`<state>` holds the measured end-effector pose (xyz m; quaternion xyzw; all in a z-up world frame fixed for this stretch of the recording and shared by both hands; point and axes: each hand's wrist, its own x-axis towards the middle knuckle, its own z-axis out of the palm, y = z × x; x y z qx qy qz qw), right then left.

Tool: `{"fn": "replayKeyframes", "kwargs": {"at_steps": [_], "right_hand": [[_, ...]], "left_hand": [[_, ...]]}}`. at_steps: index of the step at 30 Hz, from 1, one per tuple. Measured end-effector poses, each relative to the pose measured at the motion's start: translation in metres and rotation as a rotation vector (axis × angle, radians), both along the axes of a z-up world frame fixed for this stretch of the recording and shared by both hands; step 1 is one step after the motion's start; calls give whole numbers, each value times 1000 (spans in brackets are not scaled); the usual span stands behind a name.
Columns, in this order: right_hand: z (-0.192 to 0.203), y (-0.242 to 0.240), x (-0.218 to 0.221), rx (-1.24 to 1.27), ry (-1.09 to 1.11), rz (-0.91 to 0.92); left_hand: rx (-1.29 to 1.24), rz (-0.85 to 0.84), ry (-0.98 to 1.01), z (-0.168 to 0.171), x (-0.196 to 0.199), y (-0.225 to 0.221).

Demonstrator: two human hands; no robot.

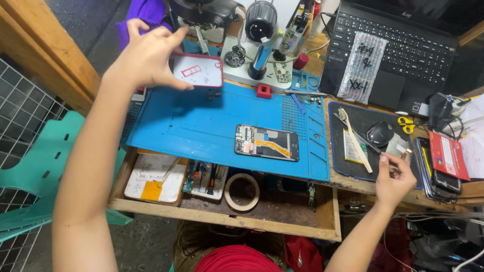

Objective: The person is repairing a mobile phone by reattaching internal cables and components to the chassis by hand and using a screwdriver on a workbench.

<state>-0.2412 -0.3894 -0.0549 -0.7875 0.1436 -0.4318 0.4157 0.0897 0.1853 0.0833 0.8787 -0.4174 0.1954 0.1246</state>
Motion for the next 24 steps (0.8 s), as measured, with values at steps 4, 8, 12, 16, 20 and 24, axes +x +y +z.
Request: {"fn": "replayKeyframes", "kwargs": {"at_steps": [4,8,12,16,20,24], "right_hand": [[3,3,1,-66,58,-52],[5,6,0,-108,97,-80],[9,11,0,-159,101,-78],[13,16,0,-129,138,-108],[16,19,0,-135,159,-113],[17,19,1,-135,165,-106]], "left_hand": [[35,46,-75,11,10,6],[63,74,-49,13,13,9],[51,37,-48,2,8,6],[83,23,-9,-16,-1,-1],[101,31,44,-33,-10,-5],[76,22,94,-44,-14,-3]]}}
